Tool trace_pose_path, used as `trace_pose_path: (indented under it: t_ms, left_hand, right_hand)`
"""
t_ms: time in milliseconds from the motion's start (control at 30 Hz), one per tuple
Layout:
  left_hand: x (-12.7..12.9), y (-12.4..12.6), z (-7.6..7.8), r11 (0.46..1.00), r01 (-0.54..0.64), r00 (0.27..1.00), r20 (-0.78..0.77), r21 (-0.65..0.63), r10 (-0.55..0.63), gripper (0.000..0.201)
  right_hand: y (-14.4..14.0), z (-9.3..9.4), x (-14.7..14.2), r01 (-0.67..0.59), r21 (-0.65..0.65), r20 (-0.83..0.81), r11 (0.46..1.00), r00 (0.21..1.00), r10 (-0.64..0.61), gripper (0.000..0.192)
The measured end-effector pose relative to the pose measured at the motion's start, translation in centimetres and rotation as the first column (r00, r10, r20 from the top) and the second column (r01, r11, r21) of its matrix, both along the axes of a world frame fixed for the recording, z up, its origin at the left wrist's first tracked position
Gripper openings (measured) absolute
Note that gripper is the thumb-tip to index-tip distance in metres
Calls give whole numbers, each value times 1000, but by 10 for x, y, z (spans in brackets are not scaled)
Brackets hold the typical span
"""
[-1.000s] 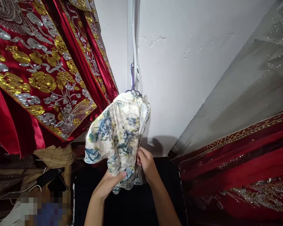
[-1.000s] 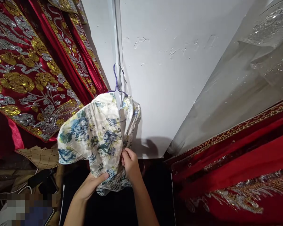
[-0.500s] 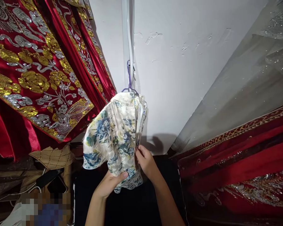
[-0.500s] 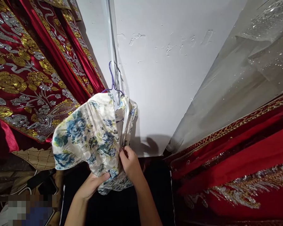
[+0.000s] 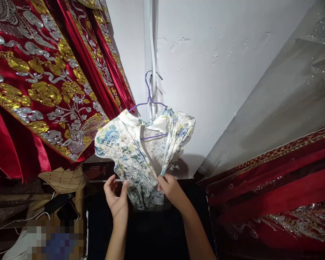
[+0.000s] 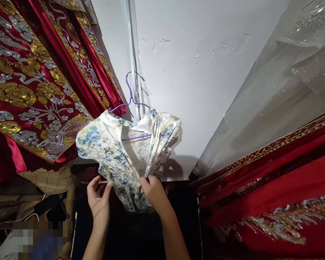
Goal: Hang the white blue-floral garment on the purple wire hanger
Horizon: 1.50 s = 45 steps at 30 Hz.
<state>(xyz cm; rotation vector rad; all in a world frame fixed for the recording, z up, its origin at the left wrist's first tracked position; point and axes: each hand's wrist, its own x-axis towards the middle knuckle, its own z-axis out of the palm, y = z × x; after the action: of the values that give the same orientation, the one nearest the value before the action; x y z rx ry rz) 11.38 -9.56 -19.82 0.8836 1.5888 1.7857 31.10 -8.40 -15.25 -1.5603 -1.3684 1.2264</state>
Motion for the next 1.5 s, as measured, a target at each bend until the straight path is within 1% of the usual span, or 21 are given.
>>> trace_pose_path:
  t_ms: [33,67,100,167,200,300,400,467,567,633,733,833,933,1033,1100,1267,1400,1500]
  left_hand:
    - [5,-2,0,999,36,997,-65,16,-35,52]
    - [11,-3,2,991,130,984,-122,13,-127,47]
    - [19,-4,5,967,256,953,-170,-4,-253,41]
    - [33,-4,12,873,486,843,-241,-42,-481,33]
    - [39,-3,16,827,561,790,-267,-50,-552,30]
    - [51,2,25,746,664,699,-309,-55,-645,18]
    - [52,4,30,673,734,629,-283,-89,-724,13]
    - [51,2,31,648,756,615,-237,-95,-752,14]
    - [50,0,29,623,778,601,-199,-76,-774,20]
    - [50,-1,28,624,779,603,-196,-65,-773,21]
    - [50,1,28,658,751,634,-220,-54,-741,20]
    - [50,1,26,672,740,634,-288,-44,-717,20]
    - [52,-1,19,675,737,634,-321,-24,-704,20]
    - [53,-1,9,694,720,654,-330,-2,-680,20]
    - [53,1,5,705,709,662,-349,5,-663,21]
    - [53,9,2,705,710,639,-407,-16,-653,22]
    - [62,11,-8,702,709,609,-447,-64,-655,22]
    - [70,10,-15,702,704,590,-466,-102,-660,23]
  right_hand:
    - [0,-2,0,-12,-2,9,1000,1000,12,37]
    - [0,-4,-1,-29,4,13,1000,999,29,39]
    - [1,-6,-1,-46,15,14,999,999,46,40]
    - [2,-10,-1,-83,39,8,996,996,83,39]
    - [3,-11,-1,-96,45,-2,994,995,97,38]
    - [4,-14,-3,-71,3,-77,997,995,71,36]
    - [2,-11,-5,-18,-39,-133,999,991,13,41]
    - [0,-6,-7,-10,-29,-153,1000,988,6,45]
    - [-5,1,-14,4,-11,-262,1000,965,-6,47]
    - [-8,3,-20,14,6,-324,1000,946,-12,46]
    - [-12,5,-27,61,46,-356,997,933,-40,46]
    - [-10,16,-29,134,112,-391,985,917,-80,43]
    - [3,42,-27,128,200,-378,971,925,-44,39]
    - [21,74,-27,61,289,-266,955,964,19,40]
    - [33,94,-28,41,329,-213,943,976,32,42]
    - [59,130,-30,60,348,-290,936,956,47,39]
    - [75,156,-26,94,421,-319,902,946,50,41]
    - [81,172,-21,137,467,-351,873,936,40,39]
